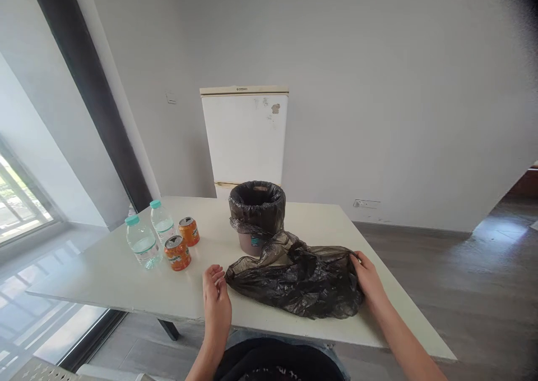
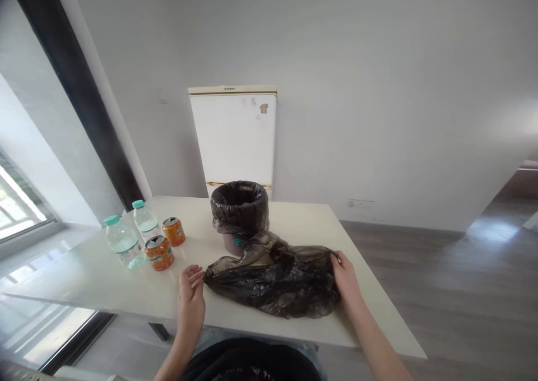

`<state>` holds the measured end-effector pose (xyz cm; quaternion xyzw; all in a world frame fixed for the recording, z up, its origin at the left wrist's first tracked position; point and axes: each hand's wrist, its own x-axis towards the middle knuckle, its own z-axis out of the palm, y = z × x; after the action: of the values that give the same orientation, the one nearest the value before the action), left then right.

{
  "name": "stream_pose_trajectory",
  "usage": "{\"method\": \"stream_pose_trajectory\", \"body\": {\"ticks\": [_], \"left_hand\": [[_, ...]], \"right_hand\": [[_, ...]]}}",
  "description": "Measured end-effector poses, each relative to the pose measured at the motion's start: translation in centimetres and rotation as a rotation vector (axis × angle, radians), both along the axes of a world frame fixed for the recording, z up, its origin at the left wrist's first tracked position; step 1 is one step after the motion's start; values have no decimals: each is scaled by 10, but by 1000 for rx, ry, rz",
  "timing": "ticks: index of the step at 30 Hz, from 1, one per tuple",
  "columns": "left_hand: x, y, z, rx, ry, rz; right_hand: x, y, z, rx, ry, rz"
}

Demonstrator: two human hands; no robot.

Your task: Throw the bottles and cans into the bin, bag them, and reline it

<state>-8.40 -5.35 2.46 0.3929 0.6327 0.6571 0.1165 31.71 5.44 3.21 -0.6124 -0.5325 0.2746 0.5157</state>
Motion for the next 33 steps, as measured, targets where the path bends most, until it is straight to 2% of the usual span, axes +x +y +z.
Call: {"method": "stream_pose_trajectory", "body": {"ticks": [2,3,5,8,10,13,17,20,23,26,29,31,33], "left_hand": [[14,-11,16,57,187,25],[24,-16,24,77,308,-13],[45,-26,36,53,549,-212],[72,-28,39,-166,769,-558],[79,-22,32,-318,817,-627],[68,-10,19,-436,841,-625],[35,-1,8,-430,836,-557],[12,-2,2,-400,828,-474],[-1,-9,0,-364,831,-422],[5,-20,11,-254,825,-375],[31,-24,35,-111,853,-426],[53,-16,52,-92,850,-498],[74,1,63,-144,824,-505]], "right_hand": [[-2,3,11,-81,21,29],[-3,3,17,-123,32,56],[-6,0,27,-186,37,144],[-9,-14,30,-213,-55,256],[-8,-26,24,-174,-177,274],[-7,-43,6,-141,-265,256],[-9,-51,-10,-106,-242,144],[-9,-46,-11,-28,-202,81],[-7,-41,-5,-1,-164,52],[-5,-39,1,25,-178,63],[-8,-40,7,28,-208,159],[-11,-42,10,-5,-166,235],[-13,-44,11,-80,-96,202]]}}
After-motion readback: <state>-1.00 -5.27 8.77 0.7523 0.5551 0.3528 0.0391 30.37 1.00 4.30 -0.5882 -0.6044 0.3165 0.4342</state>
